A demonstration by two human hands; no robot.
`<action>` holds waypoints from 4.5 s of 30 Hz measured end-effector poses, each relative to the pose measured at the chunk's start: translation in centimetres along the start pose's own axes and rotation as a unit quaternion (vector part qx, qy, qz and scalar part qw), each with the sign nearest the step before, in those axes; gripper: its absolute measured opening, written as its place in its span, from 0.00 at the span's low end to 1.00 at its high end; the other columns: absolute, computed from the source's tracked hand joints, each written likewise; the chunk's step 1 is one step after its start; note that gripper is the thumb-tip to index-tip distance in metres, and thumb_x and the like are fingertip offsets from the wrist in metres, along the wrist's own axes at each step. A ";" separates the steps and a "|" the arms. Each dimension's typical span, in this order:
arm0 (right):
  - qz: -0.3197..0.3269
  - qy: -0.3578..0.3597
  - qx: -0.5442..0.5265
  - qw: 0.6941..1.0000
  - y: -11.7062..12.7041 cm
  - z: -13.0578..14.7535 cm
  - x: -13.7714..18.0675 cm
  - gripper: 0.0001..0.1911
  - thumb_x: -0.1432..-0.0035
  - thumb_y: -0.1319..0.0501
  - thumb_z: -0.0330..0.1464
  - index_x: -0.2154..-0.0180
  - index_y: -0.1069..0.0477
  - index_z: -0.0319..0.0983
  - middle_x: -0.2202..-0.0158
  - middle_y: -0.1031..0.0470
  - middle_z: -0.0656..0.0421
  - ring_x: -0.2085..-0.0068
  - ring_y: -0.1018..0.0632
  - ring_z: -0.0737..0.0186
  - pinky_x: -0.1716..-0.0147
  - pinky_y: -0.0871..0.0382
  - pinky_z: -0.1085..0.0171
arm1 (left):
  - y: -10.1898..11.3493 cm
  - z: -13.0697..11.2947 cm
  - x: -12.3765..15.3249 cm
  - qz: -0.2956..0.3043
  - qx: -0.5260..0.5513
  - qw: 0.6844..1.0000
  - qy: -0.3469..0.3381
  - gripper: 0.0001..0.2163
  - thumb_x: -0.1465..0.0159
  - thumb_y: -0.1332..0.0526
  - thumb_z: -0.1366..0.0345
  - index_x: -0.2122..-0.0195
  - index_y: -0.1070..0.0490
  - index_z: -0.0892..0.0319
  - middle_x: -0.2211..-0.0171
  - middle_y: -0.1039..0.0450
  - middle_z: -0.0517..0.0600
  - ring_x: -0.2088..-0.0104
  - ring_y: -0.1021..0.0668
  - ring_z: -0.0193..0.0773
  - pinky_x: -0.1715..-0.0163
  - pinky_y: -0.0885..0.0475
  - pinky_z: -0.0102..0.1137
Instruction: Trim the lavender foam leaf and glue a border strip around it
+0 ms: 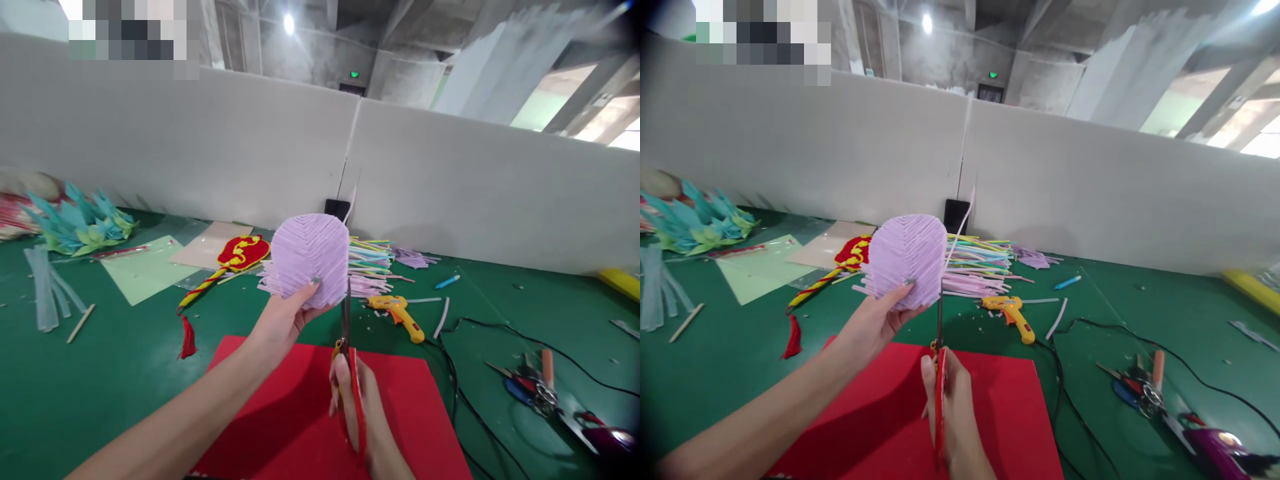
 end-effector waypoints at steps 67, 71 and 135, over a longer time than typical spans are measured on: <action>-0.007 -0.026 -0.046 0.999 -0.6 -0.5 0.5 0.27 0.48 0.48 0.57 0.73 0.39 0.38 0.83 0.44 0.68 0.86 0.40 0.75 0.88 0.45 0.73 | -0.4 2.2 1.1 -0.046 0.020 0.998 -0.030 0.25 0.48 0.32 0.68 0.48 0.33 0.54 0.54 0.25 0.50 0.54 0.24 0.44 0.56 0.25 0.39; -0.005 0.003 -0.037 0.999 -0.4 -0.2 0.5 0.26 0.46 0.50 0.56 0.70 0.39 0.39 0.80 0.43 0.67 0.82 0.40 0.73 0.85 0.45 0.72 | -0.5 2.0 1.2 -0.051 0.020 0.998 -0.025 0.24 0.48 0.32 0.67 0.49 0.32 0.55 0.57 0.23 0.50 0.55 0.23 0.44 0.56 0.25 0.39; -0.071 -0.126 -0.112 0.983 0.3 0.9 0.4 0.29 0.57 0.43 0.60 0.79 0.43 0.39 0.87 0.45 0.69 0.87 0.41 0.76 0.90 0.48 0.75 | -0.8 2.4 1.6 -0.031 -0.006 0.999 -0.011 0.21 0.46 0.33 0.68 0.50 0.31 0.56 0.57 0.24 0.50 0.60 0.22 0.41 0.61 0.23 0.37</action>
Point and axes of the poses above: each hand's wrist, its own x-axis away from the middle knuckle, its own y-axis out of the back of the hand, z = x × y, the point moved 3 cm from there along -x, towards the middle knuckle
